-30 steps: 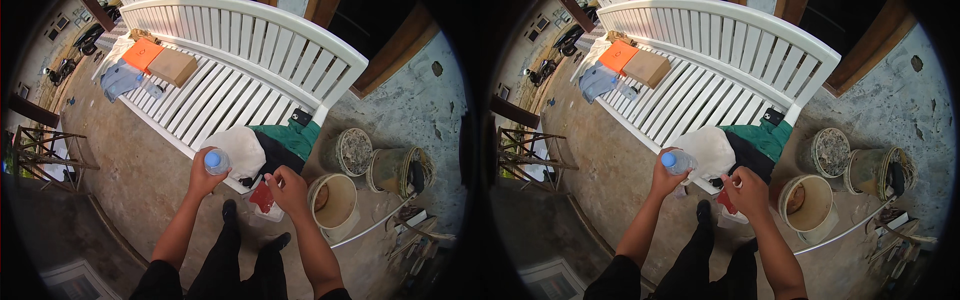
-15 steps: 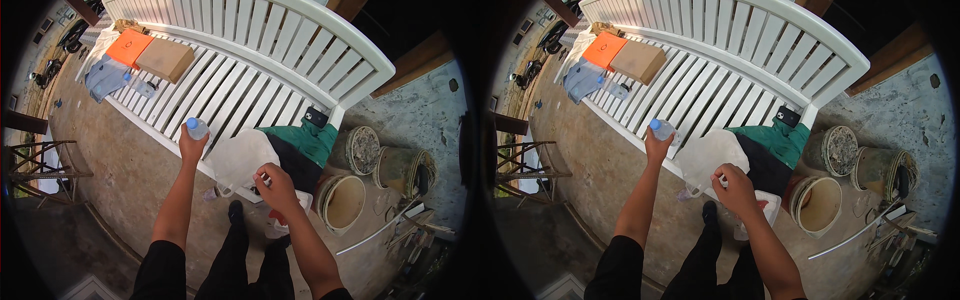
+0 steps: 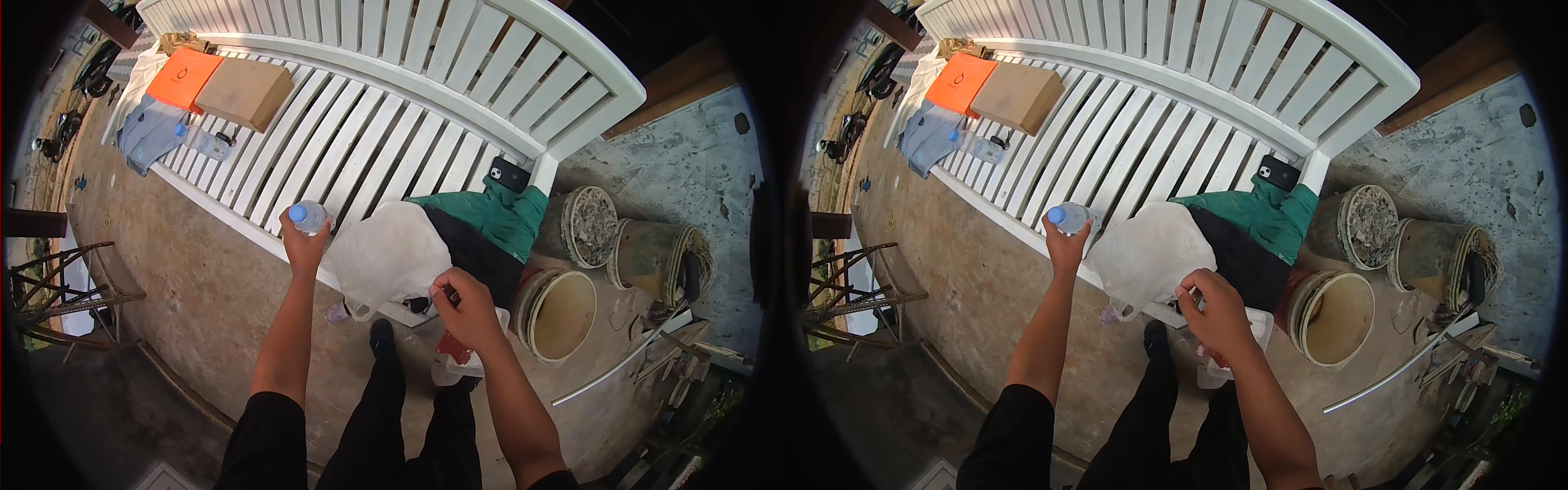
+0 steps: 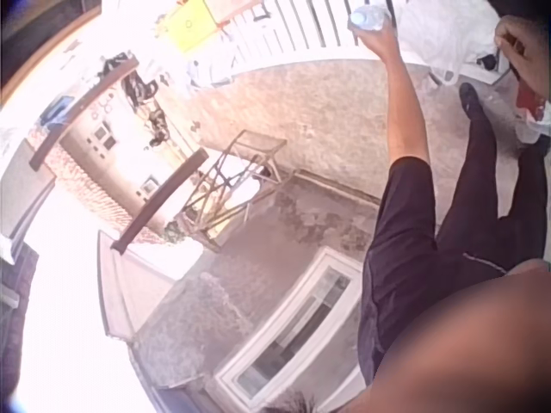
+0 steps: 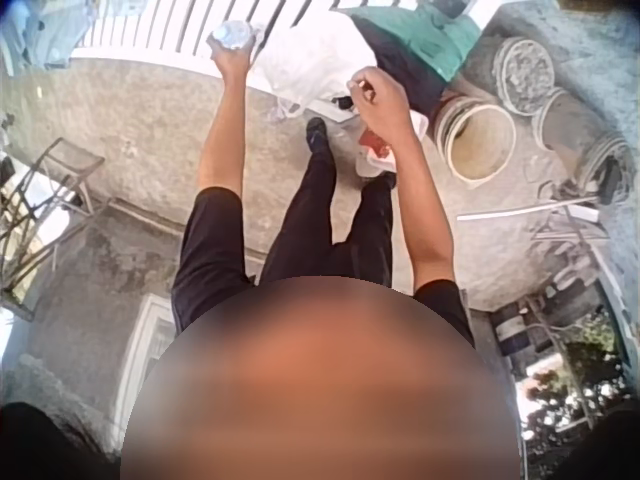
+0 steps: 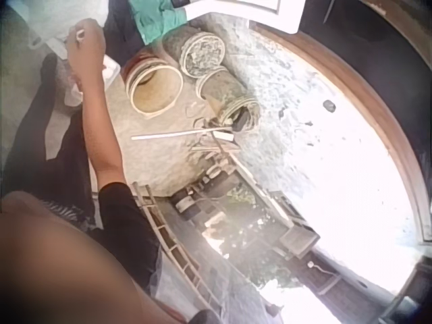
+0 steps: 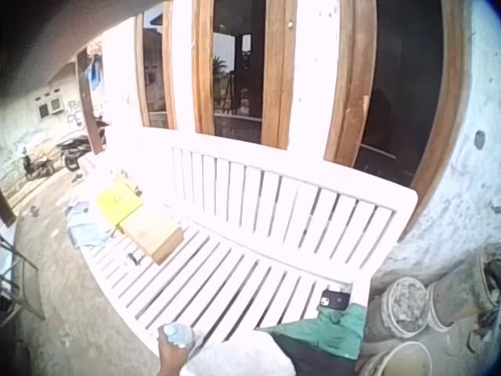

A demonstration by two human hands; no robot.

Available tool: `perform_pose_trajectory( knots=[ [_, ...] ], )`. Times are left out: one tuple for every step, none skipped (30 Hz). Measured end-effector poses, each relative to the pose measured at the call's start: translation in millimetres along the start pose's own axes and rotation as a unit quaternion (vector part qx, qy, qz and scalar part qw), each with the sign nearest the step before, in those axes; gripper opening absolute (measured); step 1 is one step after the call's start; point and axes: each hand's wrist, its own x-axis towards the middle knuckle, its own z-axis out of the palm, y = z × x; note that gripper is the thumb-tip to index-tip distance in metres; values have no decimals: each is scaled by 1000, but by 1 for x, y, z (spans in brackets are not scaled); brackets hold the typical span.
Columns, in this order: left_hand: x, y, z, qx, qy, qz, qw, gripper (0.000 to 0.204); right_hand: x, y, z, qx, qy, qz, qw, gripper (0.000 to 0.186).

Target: The recorder uses a scraper tool to break up and mix white plaster or paint powder inside a plastic container.

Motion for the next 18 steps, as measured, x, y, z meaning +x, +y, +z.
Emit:
perform_pose_trajectory(
  knots=[
    [-1,-1,0,-30,3,0,1000,79,-1,-1,0,6,-3,6,1000,10],
    [-1,-2,0,-30,3,1,1000,79,-2,-1,0,6,-2,5,1000,10],
    [-1,-4,-1,-26,-4,-4,1000,81,-3,-2,0,5,-4,5,1000,10],
    [-2,-5,-2,-21,-12,-10,1000,83,-4,-2,0,5,-8,4,1000,9],
    [-1,-7,-4,-20,-12,-10,1000,83,-4,-2,0,5,-8,4,1000,9],
    [-1,-8,-5,-21,-16,0,1000,86,-5,-1,0,1,-8,0,1000,9],
    [-4,-7,-4,-24,-23,8,999,90,-7,0,-2,-6,-6,0,1000,9],
    [-7,-6,-6,-26,-27,6,999,90,-8,1,-4,-8,-6,4,1000,9],
    [-12,-5,-12,-26,-23,0,999,93,-8,2,-6,1,1,3,1000,8],
    [-20,-1,-17,-27,-25,-7,999,97,-10,4,-10,8,8,7,1000,8],
    [-33,4,-23,-50,-32,-23,998,96,-13,7,-17,1,11,17,1000,8],
    [-49,10,-29,-63,-18,-9,998,83,-16,11,-24,-1,21,17,1000,7],
    [-68,19,-40,-64,-5,-13,998,74,-19,14,-30,0,28,14,1000,7],
    [-89,26,-49,-66,9,-17,998,65,-21,18,-37,-7,29,17,999,7],
    [-113,32,-58,-72,0,-35,997,58,-24,23,-43,-25,25,8,999,7],
    [-140,37,-61,-81,-9,-54,995,51,-27,30,-50,-46,22,-1,999,7],
    [-168,42,-62,-103,-24,-79,991,46,-30,37,-54,-47,20,0,999,7],
    [-197,47,-61,-126,-40,-105,986,41,-34,43,-58,-113,-21,-28,993,11]
  ],
)
